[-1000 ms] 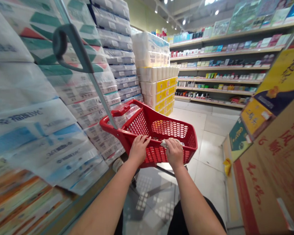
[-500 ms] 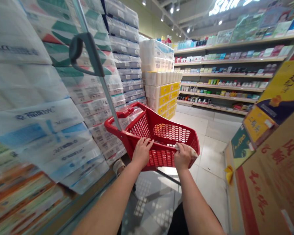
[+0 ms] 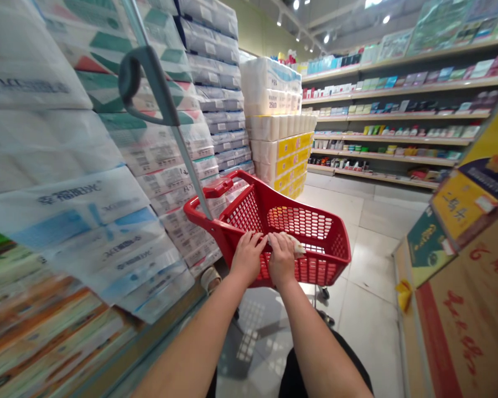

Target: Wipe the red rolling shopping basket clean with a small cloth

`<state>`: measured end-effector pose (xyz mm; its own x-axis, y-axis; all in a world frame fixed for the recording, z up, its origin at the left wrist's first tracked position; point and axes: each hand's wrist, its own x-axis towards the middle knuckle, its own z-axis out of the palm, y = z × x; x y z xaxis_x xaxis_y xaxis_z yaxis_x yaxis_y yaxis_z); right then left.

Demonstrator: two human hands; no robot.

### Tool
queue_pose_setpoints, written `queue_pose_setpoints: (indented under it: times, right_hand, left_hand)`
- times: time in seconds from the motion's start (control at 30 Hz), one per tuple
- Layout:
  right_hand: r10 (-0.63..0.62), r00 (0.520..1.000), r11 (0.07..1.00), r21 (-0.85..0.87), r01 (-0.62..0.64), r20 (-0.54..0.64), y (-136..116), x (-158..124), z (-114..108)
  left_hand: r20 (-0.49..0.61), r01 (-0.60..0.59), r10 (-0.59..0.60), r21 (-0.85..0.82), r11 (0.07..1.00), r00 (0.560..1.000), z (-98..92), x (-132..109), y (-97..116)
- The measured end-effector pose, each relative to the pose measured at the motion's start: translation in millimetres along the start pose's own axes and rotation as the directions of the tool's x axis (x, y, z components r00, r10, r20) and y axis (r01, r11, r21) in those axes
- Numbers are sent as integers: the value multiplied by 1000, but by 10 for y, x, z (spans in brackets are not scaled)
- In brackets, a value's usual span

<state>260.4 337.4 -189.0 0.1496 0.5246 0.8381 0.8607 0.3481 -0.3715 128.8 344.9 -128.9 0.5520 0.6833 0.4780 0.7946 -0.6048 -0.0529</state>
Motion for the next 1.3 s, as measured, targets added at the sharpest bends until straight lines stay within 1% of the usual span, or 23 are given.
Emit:
queue_pose_setpoints:
  times: [0.17,0.23,0.3,0.4,0.5,0.57,0.63,0.7,0.8,0.9,1.0,1.07,1.13,1.23,1.3]
  right_hand:
    - [-72,996,996,-54,75,57,107,-15,-171]
    - [-95,994,992,-78,99,59,202,-45,-286]
    - [-82,996,989,-122,85,30,346,-92,-428]
    - [-2,997,976,-217,-15,-75,627,-183,-669]
    - [108,974,942,-291,-165,-202,882,-253,-872]
    - [150,958,930,-294,-221,-246,973,-268,-936]
    - [167,953,935,-268,-234,-253,976,-255,-920]
    - [172,957,946,-232,-226,-232,891,-220,-825]
    - [149,976,968,-177,-177,-160,636,-156,-581]
    - [70,993,990,-118,-81,-94,336,-109,-322]
    - [20,998,996,-83,-24,-51,134,-90,-161]
    - [16,999,996,-82,-19,-34,89,-84,-129]
    - [4,1000,996,-90,-5,-4,105,-82,-153]
    - [-41,998,993,-113,45,43,207,-93,-272]
    - [-53,998,988,-141,59,47,318,-118,-395]
  left_hand:
    - [-10,-17,17,-18,1000,1000,5,3,-14]
    - [-16,-24,23,-25,999,1000,8,2,-17]
    - [-19,-22,21,-29,999,1000,11,3,-18]
    - [-20,-15,15,-24,1000,1000,11,5,-14]
    - [-19,-13,13,-18,1000,1000,4,9,-2]
    - [-21,-12,11,-19,1000,1000,-2,10,8]
    - [-25,-5,5,-23,1000,1000,-6,10,17]
    - [-25,4,-4,-23,1000,1000,-8,8,23]
    - [-9,8,-9,-15,1000,1000,-14,4,24]
    - [11,7,-7,-4,1000,1000,-26,-6,21]
    - [5,0,0,2,1000,1000,-33,-18,13]
    - [-1,-7,7,3,1000,1000,-29,-24,3]
    - [-3,-14,15,2,1000,1000,-18,-26,-11]
    - [-12,-20,20,-5,1000,1000,7,-23,-29]
    - [-24,-20,19,-14,1000,1000,21,-17,-32]
